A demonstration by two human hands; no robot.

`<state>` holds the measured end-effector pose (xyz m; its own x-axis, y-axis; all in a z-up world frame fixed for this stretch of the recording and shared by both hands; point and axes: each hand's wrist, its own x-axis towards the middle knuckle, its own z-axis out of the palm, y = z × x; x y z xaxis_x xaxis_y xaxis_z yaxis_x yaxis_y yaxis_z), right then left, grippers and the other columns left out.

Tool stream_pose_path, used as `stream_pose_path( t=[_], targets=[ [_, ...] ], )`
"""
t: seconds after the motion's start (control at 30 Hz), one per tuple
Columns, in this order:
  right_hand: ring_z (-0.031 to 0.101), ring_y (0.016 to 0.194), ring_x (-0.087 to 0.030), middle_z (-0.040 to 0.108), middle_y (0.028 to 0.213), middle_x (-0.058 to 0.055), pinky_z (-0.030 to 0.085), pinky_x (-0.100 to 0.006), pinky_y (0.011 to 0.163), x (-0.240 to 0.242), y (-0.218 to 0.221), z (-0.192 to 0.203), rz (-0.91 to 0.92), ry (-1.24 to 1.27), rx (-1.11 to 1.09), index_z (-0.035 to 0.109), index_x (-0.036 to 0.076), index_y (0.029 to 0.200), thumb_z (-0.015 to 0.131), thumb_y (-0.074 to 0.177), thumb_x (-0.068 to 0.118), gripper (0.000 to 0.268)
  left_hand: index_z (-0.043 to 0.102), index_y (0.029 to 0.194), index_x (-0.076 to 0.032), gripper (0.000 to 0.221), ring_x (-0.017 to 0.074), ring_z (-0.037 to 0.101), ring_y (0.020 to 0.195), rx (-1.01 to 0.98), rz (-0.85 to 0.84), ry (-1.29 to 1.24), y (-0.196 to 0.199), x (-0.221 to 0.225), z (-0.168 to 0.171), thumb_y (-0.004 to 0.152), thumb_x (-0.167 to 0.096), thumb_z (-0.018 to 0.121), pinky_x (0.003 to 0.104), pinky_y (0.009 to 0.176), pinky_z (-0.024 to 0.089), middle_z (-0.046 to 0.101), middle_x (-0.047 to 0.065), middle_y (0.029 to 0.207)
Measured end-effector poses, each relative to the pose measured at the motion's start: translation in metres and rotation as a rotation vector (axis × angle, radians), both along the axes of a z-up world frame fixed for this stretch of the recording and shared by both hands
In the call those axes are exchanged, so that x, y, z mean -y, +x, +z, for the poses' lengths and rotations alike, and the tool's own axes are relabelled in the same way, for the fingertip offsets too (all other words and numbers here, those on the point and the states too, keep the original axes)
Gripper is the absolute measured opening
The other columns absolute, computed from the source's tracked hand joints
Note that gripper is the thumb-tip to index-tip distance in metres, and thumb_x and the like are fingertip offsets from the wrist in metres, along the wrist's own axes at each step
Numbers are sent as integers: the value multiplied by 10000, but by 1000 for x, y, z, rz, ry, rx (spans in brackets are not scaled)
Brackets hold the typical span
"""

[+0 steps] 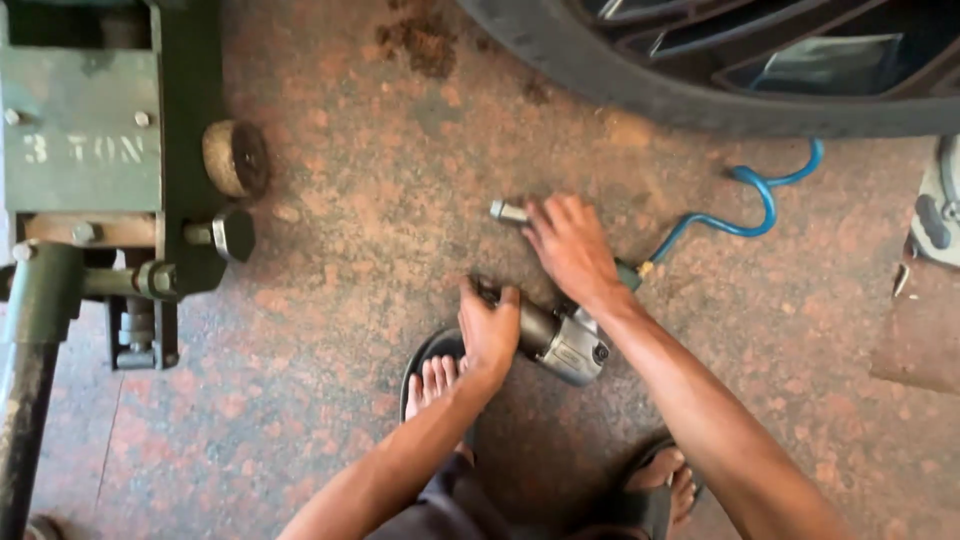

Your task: The recorder uses a pneumatic impact wrench to remove lug nuts and then removes the wheel from a car.

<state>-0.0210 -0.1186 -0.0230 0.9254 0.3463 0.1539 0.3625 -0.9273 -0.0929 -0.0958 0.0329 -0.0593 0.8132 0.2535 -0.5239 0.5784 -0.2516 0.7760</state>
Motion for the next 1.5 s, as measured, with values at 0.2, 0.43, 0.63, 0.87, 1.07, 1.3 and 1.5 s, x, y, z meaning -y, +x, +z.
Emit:
stream_pose_path(
  t=[0.2, 0.43, 0.63, 0.87, 1.07, 1.3, 1.5],
  targets=[
    [552, 1023, -332, 578, 1083, -144, 511, -423, 888, -13, -2, 40, -74, 250, 62, 639, -33, 1308, 703, 975, 179, 400, 604, 1033, 16, 307, 433, 704, 902, 17, -153, 16, 0, 0, 6, 820, -181, 707, 489, 839, 543, 724, 244, 893],
    [564, 967, -322, 589, 1028, -128, 522, -420, 837, 1, -3, 15, -41, 173, -24, 652, -10, 1259, 717, 950, 177, 367, 632, 971, -23, 200, 408, 720, 852, 88, -208, 35, -1, 7, -3, 845, -159, 706, 483, 777, 559, 728, 212, 865],
    [595, 1018, -318, 624, 1076, -127, 524, -423, 871, -3, 5, 16, -15, 234, 4, 645, -1, 1252, 693, 921, 189, 385, 612, 1000, -15, 195, 471, 647, 891, 299, -272, 117, 18, 12, -13, 834, -90, 682, 528, 781, 524, 687, 253, 899],
    [587, 1066, -363, 613, 1099, -164, 517, -434, 910, -1, -3, 14, -43, 246, -1, 634, -34, 1271, 678, 954, 180, 385, 584, 1097, -2, 367, 497, 568, 1076, 390, -492, 351, 26, -1, -9, 779, -116, 729, 568, 893, 473, 624, 270, 1122],
    [577, 1067, -348, 614, 1124, -148, 516, -430, 906, -8, -8, 15, -89, 244, -3, 652, -29, 1259, 689, 946, 174, 375, 559, 1193, 8, 506, 465, 605, 1077, 317, -467, 191, 44, -34, -22, 783, -186, 782, 515, 906, 520, 633, 269, 1147],
    [577, 1007, -334, 603, 1122, -164, 523, -425, 868, -10, -19, 11, -97, 276, 52, 635, -71, 1264, 695, 936, 181, 417, 591, 1176, -25, 435, 402, 690, 946, 290, -504, 200, 98, -75, -51, 816, -170, 788, 485, 795, 562, 709, 222, 1036],
    [590, 988, -329, 618, 1089, -149, 525, -417, 901, -7, -21, -7, -91, 277, -73, 639, -55, 1266, 721, 923, 127, 397, 548, 1362, -43, 626, 398, 678, 1073, 472, -730, 160, 153, -80, -16, 811, -180, 813, 466, 901, 549, 680, 229, 1199]
  ],
)
